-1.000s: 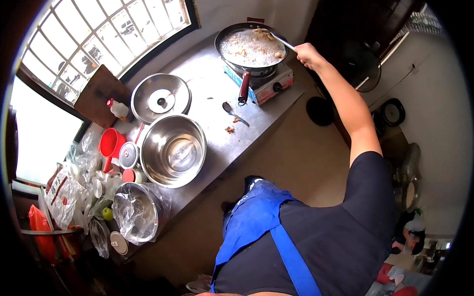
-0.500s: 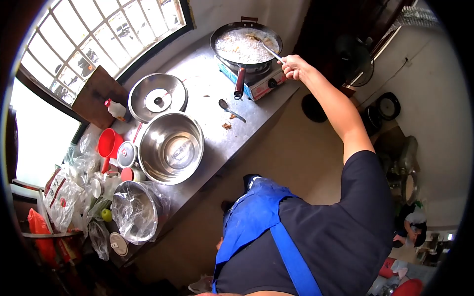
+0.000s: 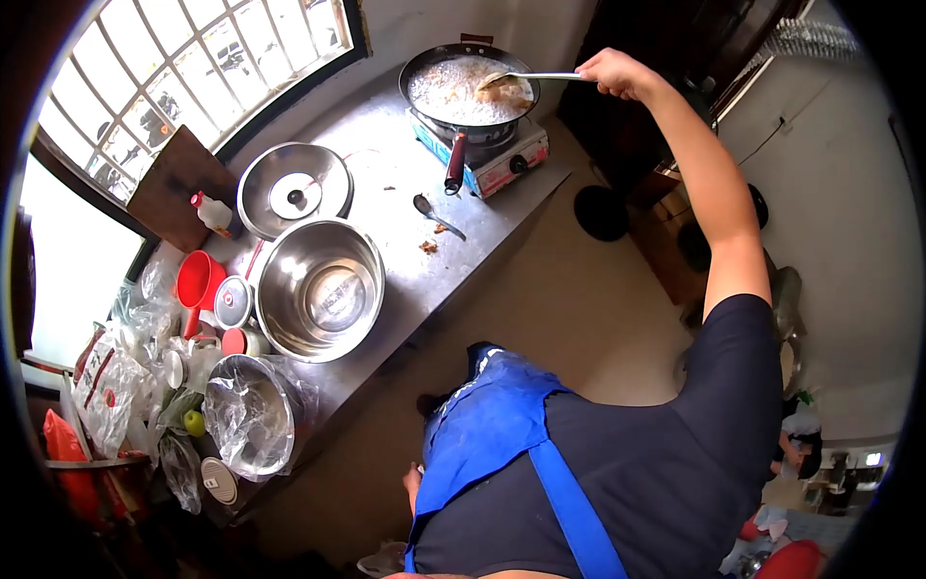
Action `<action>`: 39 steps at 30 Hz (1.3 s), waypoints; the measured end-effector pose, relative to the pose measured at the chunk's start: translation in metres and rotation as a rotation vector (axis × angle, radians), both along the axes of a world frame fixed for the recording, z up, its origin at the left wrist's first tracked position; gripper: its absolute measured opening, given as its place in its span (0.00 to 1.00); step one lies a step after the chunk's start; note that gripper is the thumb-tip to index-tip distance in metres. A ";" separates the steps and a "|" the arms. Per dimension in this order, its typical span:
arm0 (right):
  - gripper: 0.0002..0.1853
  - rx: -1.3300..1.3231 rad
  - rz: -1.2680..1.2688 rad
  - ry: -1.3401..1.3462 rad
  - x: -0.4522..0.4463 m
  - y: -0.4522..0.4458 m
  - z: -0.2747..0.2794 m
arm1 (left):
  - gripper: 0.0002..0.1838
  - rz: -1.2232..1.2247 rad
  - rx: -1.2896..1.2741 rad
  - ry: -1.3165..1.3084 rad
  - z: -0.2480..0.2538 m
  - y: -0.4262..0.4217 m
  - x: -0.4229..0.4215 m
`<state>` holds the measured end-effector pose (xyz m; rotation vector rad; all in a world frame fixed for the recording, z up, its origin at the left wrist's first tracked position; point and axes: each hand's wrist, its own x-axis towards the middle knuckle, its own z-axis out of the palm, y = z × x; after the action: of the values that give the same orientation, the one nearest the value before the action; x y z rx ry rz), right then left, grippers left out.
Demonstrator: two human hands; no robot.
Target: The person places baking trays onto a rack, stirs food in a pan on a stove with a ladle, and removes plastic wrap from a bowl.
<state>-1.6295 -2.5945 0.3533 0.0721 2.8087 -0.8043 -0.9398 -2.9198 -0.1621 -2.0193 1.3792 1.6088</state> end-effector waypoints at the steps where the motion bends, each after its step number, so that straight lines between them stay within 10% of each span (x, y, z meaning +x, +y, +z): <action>1: 0.15 0.041 0.038 0.012 -0.005 0.000 0.007 | 0.19 0.043 0.016 0.021 -0.007 -0.003 0.000; 12: 0.14 0.503 0.301 0.166 -0.044 -0.018 0.031 | 0.19 -0.136 0.008 0.007 -0.019 0.014 0.010; 27: 0.18 0.191 0.105 0.302 -0.066 -0.018 -0.115 | 0.14 -0.036 -0.044 -0.029 -0.040 0.017 0.013; 39: 0.16 0.659 0.356 0.449 -0.041 -0.010 0.017 | 0.17 0.049 0.054 0.132 -0.056 -0.009 0.009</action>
<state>-1.6700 -2.6042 0.3701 -0.5493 3.2254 0.2321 -0.9306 -2.9285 -0.2177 -1.9621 1.3229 1.8100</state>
